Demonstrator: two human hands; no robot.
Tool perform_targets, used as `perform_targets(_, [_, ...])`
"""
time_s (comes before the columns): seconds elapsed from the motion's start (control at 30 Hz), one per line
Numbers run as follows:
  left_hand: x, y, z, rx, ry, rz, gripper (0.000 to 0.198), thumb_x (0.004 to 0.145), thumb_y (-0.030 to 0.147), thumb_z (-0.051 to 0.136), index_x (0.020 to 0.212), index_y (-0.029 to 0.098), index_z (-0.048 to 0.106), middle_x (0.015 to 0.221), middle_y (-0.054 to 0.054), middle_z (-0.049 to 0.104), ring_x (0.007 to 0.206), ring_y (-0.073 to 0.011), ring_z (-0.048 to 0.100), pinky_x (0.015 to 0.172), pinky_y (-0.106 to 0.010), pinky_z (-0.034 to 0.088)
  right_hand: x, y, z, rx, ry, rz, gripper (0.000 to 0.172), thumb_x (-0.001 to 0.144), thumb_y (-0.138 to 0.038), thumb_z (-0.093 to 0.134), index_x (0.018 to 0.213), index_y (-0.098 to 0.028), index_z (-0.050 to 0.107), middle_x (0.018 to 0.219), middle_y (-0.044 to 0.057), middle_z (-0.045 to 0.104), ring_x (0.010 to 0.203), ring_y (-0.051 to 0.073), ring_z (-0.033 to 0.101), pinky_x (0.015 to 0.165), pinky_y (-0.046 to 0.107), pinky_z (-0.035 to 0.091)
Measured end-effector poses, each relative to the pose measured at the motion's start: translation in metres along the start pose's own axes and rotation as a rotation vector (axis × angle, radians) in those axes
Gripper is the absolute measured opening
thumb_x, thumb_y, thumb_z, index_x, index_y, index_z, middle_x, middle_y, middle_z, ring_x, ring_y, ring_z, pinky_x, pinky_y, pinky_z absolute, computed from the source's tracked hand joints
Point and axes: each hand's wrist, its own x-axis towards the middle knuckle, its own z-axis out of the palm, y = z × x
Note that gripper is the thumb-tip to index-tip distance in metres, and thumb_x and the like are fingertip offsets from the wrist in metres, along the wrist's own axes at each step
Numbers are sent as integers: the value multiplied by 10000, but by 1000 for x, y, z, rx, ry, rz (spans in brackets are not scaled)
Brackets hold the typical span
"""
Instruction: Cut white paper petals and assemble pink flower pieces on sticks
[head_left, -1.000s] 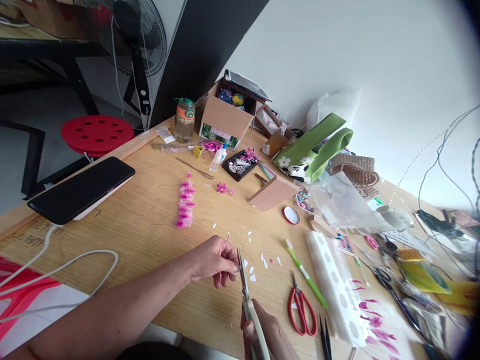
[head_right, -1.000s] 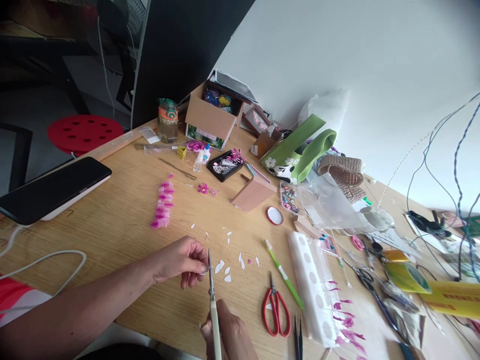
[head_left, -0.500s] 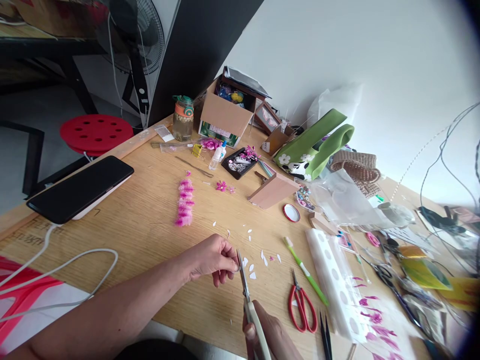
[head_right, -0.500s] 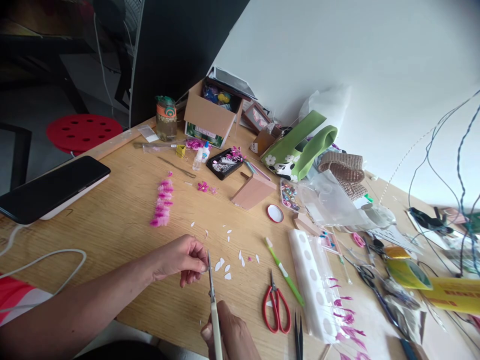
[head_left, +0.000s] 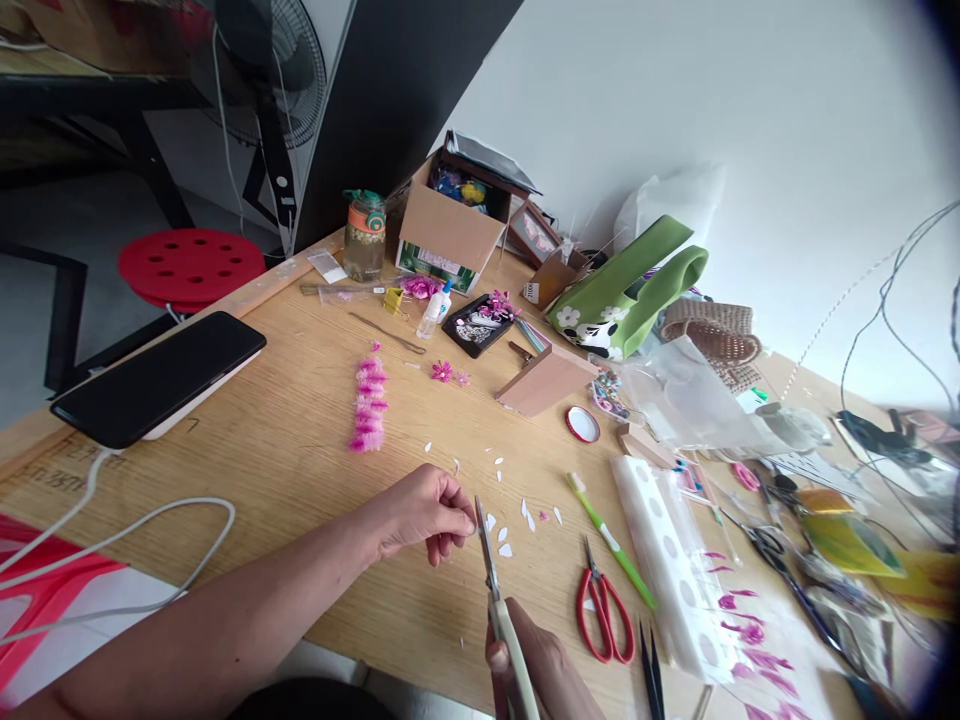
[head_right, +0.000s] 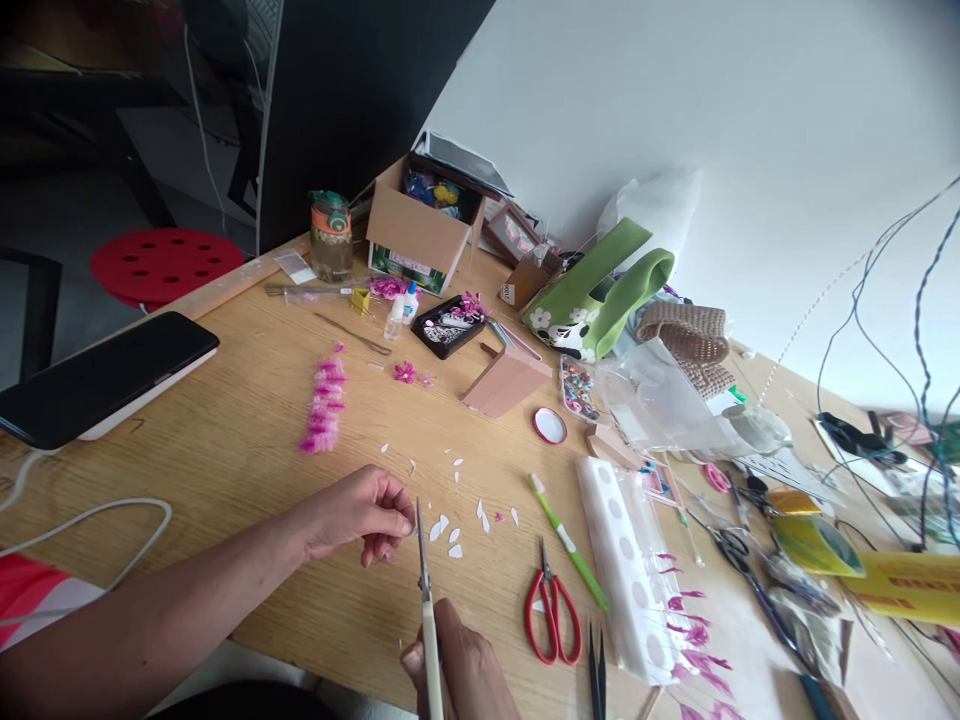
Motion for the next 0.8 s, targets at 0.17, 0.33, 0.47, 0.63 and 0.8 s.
perform_targets(0.17, [0, 0, -1, -27, 4, 4, 128, 556, 233, 656, 620, 135, 606, 479, 35, 575, 364, -79, 515, 338, -180, 387, 2, 2, 0, 28, -51, 78, 662, 661, -877, 432, 684, -222, 527, 549, 23, 561, 416, 121, 462, 384, 224, 344])
perform_targets(0.33, [1, 0, -2, -110, 22, 15, 195, 547, 226, 710, 680, 127, 608, 521, 16, 614, 397, -99, 545, 366, -203, 422, 2, -9, 0, 56, -52, 127, 730, 616, -936, 369, 679, -217, 472, 500, -24, 449, 438, 99, 387, 424, 225, 326])
perform_targets(0.47, [2, -2, -4, -147, 29, 50, 243, 548, 243, 770, 700, 120, 625, 567, -1, 634, 446, -109, 556, 385, -223, 447, -3, -25, -3, 80, 38, 39, 634, 781, -815, 365, 756, -196, 498, 571, 1, 523, 513, 113, 429, 505, 237, 351])
perform_targets(0.63, [1, -4, -2, -128, -14, 173, 270, 622, 322, 799, 733, 115, 666, 600, -18, 648, 476, -109, 559, 429, -239, 477, 5, -42, -1, 217, 264, -10, 469, 813, -626, 561, 698, -172, 546, 598, 18, 568, 552, 132, 502, 549, 250, 372])
perform_targets(0.8, [0, -8, 5, 71, 84, 341, 248, 665, 353, 772, 744, 126, 711, 640, -21, 623, 478, -116, 575, 403, -227, 462, 27, -54, 5, 459, 432, -71, 371, 734, -504, 709, 771, -150, 602, 626, 17, 596, 577, 138, 520, 547, 255, 384])
